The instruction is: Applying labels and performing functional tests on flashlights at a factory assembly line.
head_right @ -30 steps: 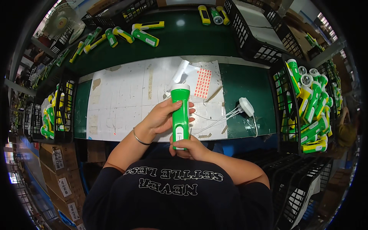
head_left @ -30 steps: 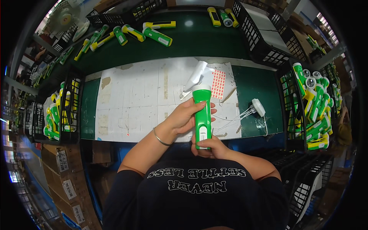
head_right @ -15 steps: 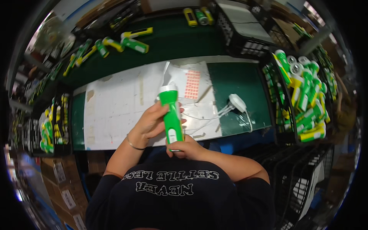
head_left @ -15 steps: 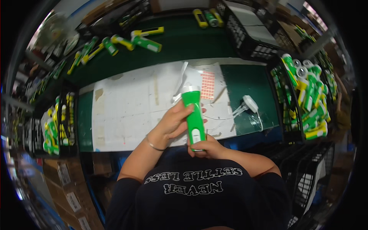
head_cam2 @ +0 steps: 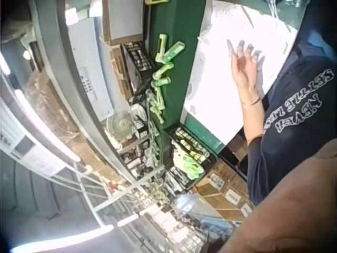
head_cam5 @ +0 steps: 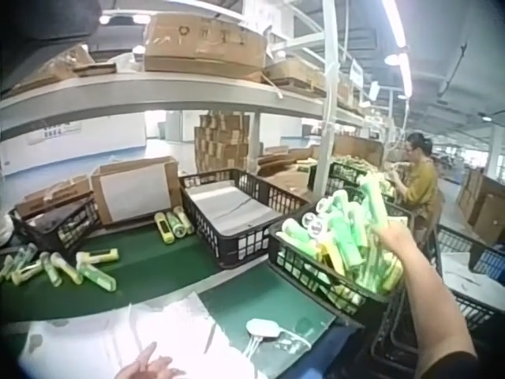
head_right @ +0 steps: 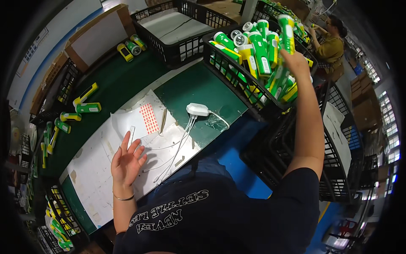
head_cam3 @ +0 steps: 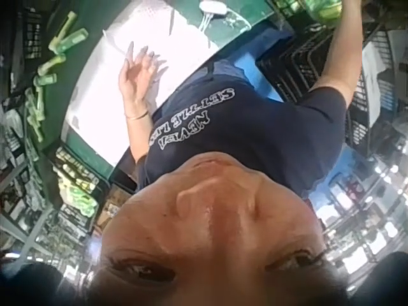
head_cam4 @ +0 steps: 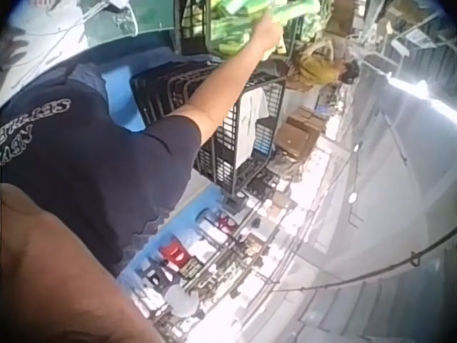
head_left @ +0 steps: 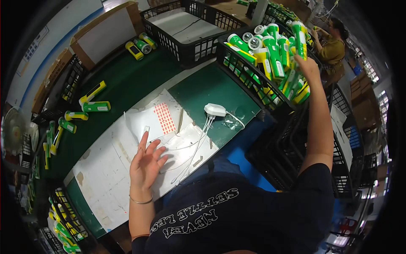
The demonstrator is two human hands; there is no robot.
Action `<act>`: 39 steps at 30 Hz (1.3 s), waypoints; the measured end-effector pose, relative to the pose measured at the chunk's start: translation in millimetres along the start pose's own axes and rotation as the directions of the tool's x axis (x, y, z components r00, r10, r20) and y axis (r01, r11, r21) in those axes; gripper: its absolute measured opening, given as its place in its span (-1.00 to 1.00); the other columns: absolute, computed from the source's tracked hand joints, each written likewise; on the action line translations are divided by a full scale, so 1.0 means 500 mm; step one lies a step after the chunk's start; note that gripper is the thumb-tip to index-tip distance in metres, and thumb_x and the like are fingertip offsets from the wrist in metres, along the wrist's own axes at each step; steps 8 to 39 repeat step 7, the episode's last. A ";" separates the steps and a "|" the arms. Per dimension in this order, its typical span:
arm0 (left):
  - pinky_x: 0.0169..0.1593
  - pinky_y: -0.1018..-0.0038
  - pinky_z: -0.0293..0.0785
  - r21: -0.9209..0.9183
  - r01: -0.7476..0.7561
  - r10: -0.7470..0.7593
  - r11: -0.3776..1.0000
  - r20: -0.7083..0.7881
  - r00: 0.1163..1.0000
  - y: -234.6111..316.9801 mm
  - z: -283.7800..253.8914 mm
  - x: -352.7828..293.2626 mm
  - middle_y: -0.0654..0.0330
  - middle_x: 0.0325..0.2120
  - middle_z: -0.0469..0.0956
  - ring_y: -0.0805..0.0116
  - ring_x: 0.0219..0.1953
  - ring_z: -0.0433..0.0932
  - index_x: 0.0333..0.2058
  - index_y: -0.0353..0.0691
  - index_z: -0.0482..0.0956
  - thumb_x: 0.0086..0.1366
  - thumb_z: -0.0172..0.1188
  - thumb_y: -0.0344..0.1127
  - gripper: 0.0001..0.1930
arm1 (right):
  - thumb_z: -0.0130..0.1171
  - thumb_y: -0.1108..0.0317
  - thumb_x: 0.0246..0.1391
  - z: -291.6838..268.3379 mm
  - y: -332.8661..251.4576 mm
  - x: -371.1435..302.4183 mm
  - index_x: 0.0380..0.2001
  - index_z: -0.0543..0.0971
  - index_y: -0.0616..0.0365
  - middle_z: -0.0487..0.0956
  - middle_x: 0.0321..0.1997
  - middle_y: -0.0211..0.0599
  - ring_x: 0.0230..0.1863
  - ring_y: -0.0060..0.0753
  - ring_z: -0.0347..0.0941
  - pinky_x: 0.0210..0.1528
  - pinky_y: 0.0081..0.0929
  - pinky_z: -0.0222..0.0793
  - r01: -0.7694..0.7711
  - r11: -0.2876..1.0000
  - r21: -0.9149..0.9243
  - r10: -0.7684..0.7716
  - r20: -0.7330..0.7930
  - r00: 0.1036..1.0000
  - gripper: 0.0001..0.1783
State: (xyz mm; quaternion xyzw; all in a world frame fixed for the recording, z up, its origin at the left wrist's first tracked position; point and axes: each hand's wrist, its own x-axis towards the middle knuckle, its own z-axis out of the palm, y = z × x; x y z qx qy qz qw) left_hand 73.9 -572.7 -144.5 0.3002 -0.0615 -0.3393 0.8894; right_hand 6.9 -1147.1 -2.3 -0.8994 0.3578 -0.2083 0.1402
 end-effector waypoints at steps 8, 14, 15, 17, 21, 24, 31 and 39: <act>0.03 0.22 0.38 0.009 0.039 -0.039 0.999 0.016 0.999 0.000 -0.002 0.018 -0.01 0.06 0.34 0.15 0.01 0.39 0.26 -0.06 0.04 0.29 -0.10 -0.15 -0.42 | -0.08 -0.27 -0.10 -0.008 -0.010 0.050 -0.27 0.60 0.18 0.58 -0.25 -0.03 -0.17 -0.09 0.53 -0.17 -0.23 0.40 -0.157 0.902 -0.403 0.147 -0.054 0.988 -0.30; 0.03 0.22 0.38 0.009 0.039 -0.039 0.999 0.016 0.999 0.000 -0.002 0.018 -0.01 0.06 0.34 0.15 0.01 0.39 0.26 -0.06 0.04 0.29 -0.10 -0.15 -0.42 | -0.08 -0.27 -0.10 -0.008 -0.010 0.050 -0.27 0.60 0.18 0.58 -0.25 -0.03 -0.17 -0.09 0.53 -0.17 -0.23 0.40 -0.157 0.902 -0.403 0.147 -0.054 0.988 -0.30; 0.03 0.22 0.38 0.009 0.039 -0.039 0.999 0.016 0.999 0.000 -0.002 0.018 -0.01 0.06 0.34 0.15 0.01 0.39 0.26 -0.06 0.04 0.29 -0.10 -0.15 -0.42 | -0.08 -0.27 -0.10 -0.008 -0.010 0.050 -0.27 0.60 0.18 0.58 -0.25 -0.03 -0.17 -0.09 0.53 -0.17 -0.23 0.40 -0.157 0.902 -0.403 0.147 -0.054 0.988 -0.30; 0.03 0.22 0.38 0.009 0.039 -0.039 0.999 0.016 0.999 0.000 -0.002 0.018 -0.01 0.06 0.34 0.15 0.01 0.39 0.26 -0.06 0.04 0.29 -0.10 -0.15 -0.42 | -0.08 -0.27 -0.10 -0.008 -0.010 0.050 -0.27 0.60 0.18 0.58 -0.25 -0.03 -0.17 -0.09 0.53 -0.17 -0.23 0.40 -0.157 0.902 -0.403 0.147 -0.054 0.988 -0.30; 0.03 0.22 0.38 0.009 0.039 -0.039 0.999 0.016 0.999 0.000 -0.002 0.018 -0.01 0.06 0.34 0.15 0.01 0.39 0.26 -0.06 0.04 0.29 -0.10 -0.15 -0.42 | -0.08 -0.27 -0.10 -0.008 -0.010 0.050 -0.27 0.60 0.18 0.58 -0.25 -0.03 -0.17 -0.09 0.53 -0.17 -0.23 0.40 -0.157 0.902 -0.403 0.147 -0.054 0.988 -0.30; 0.03 0.22 0.38 0.009 0.039 -0.039 0.999 0.016 0.999 0.000 -0.002 0.018 -0.01 0.06 0.34 0.15 0.01 0.39 0.26 -0.06 0.04 0.29 -0.10 -0.15 -0.42 | -0.08 -0.27 -0.10 -0.008 -0.010 0.050 -0.27 0.60 0.18 0.58 -0.25 -0.03 -0.17 -0.09 0.53 -0.17 -0.23 0.40 -0.157 0.902 -0.403 0.147 -0.054 0.988 -0.30; 0.03 0.22 0.38 0.009 0.039 -0.039 0.999 0.016 0.999 0.000 -0.002 0.018 -0.01 0.06 0.34 0.15 0.01 0.39 0.26 -0.06 0.04 0.29 -0.10 -0.15 -0.42 | -0.08 -0.27 -0.10 -0.008 -0.010 0.050 -0.27 0.60 0.18 0.58 -0.25 -0.03 -0.17 -0.09 0.53 -0.17 -0.23 0.40 -0.157 0.902 -0.403 0.147 -0.054 0.988 -0.30; 0.03 0.22 0.38 0.009 0.039 -0.039 0.999 0.016 0.999 0.000 -0.002 0.018 -0.01 0.06 0.34 0.15 0.01 0.39 0.26 -0.06 0.04 0.29 -0.10 -0.15 -0.42 | -0.08 -0.27 -0.10 -0.008 -0.010 0.050 -0.27 0.60 0.18 0.58 -0.25 -0.03 -0.17 -0.09 0.53 -0.17 -0.23 0.40 -0.157 0.902 -0.403 0.147 -0.054 0.988 -0.30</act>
